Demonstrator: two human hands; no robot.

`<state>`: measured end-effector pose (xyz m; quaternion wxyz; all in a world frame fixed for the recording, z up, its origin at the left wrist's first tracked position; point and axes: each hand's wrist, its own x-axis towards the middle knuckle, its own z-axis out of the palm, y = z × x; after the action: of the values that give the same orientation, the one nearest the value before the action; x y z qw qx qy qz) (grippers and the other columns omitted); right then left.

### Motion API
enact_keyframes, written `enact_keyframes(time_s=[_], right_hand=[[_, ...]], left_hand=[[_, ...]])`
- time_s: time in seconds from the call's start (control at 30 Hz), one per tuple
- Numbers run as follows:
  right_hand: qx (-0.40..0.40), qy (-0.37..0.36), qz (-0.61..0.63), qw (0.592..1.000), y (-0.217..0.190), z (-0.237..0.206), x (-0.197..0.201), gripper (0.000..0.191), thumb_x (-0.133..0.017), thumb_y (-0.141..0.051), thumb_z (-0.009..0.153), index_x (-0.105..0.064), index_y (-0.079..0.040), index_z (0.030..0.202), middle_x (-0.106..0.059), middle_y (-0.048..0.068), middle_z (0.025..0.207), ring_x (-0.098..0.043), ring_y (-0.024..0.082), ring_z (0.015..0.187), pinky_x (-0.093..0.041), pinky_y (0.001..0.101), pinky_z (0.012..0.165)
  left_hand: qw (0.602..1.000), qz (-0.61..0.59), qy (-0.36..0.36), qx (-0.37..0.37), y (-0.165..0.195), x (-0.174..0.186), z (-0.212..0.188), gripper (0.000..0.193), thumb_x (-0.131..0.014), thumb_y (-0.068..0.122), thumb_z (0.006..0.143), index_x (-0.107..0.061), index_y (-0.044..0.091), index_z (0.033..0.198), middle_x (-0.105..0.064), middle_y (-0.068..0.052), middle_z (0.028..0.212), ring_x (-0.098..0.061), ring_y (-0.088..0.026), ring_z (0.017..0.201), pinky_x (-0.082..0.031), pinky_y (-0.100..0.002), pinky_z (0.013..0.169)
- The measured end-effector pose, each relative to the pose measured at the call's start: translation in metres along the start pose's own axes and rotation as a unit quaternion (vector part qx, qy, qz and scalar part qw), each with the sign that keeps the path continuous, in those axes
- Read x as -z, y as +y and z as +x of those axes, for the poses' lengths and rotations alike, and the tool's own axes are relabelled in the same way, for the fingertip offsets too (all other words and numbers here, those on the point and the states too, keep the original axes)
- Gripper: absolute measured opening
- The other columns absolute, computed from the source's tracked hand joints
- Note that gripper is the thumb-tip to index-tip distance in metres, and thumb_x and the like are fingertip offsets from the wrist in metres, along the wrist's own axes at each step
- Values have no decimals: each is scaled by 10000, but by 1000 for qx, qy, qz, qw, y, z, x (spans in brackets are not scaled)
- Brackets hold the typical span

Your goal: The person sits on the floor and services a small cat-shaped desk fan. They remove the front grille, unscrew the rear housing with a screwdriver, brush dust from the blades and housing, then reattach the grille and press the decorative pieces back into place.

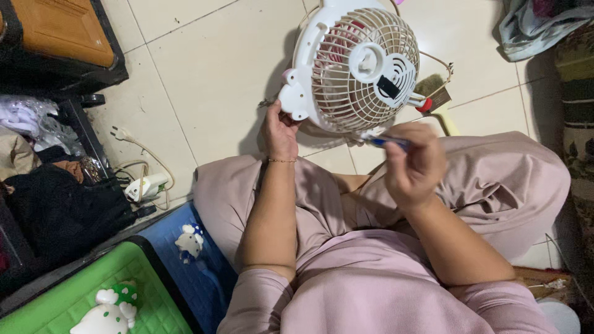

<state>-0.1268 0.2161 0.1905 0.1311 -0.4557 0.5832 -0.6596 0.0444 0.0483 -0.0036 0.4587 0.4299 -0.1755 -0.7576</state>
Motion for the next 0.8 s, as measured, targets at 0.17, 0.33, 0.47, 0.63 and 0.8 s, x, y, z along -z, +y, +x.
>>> enact_keyframes(time_s=[0.17,0.33,0.47,0.63,0.8], right_hand=[[-132,117,240,955,5,24,29,160,-596,-195,1104,-481,-85,1119,-641,153,1119,-730,203,833,-678,376,790],[-164,89,-49,981,42,44,40,382,-743,-222,1109,-530,-29,1361,-567,177,1249,-616,203,970,-562,294,830],[-72,-37,-348,934,62,34,38,970,-971,-408,877,-429,-1,1571,-504,224,1413,-632,345,1226,-572,404,1022],[-73,-57,-377,922,70,32,36,1043,-1006,-492,814,-462,-20,1569,-522,223,1502,-628,377,1322,-555,433,1091],[-80,-58,-382,919,69,35,36,1032,-992,-510,818,-474,-8,1555,-553,227,1469,-647,367,1294,-564,429,1069]], left_hand=[[999,-2,-9,37,5,-5,4,454,-571,465,972,-651,77,1193,-702,-37,1103,-680,-166,978,-537,-345,856],[992,-42,-90,82,5,-6,6,377,-588,398,1030,-697,67,1174,-731,-25,1046,-681,-149,923,-544,-328,815],[986,-6,-158,50,-3,-14,0,249,-641,243,1064,-714,34,1179,-725,-17,957,-655,-107,781,-537,-269,683],[983,110,-147,13,-11,-30,-11,238,-656,141,1028,-718,-10,1201,-720,-2,958,-659,-61,806,-565,-246,691],[915,280,-194,-214,-11,-33,-8,194,-658,111,1072,-736,-47,1153,-687,-3,993,-603,-57,899,-516,-212,793]])
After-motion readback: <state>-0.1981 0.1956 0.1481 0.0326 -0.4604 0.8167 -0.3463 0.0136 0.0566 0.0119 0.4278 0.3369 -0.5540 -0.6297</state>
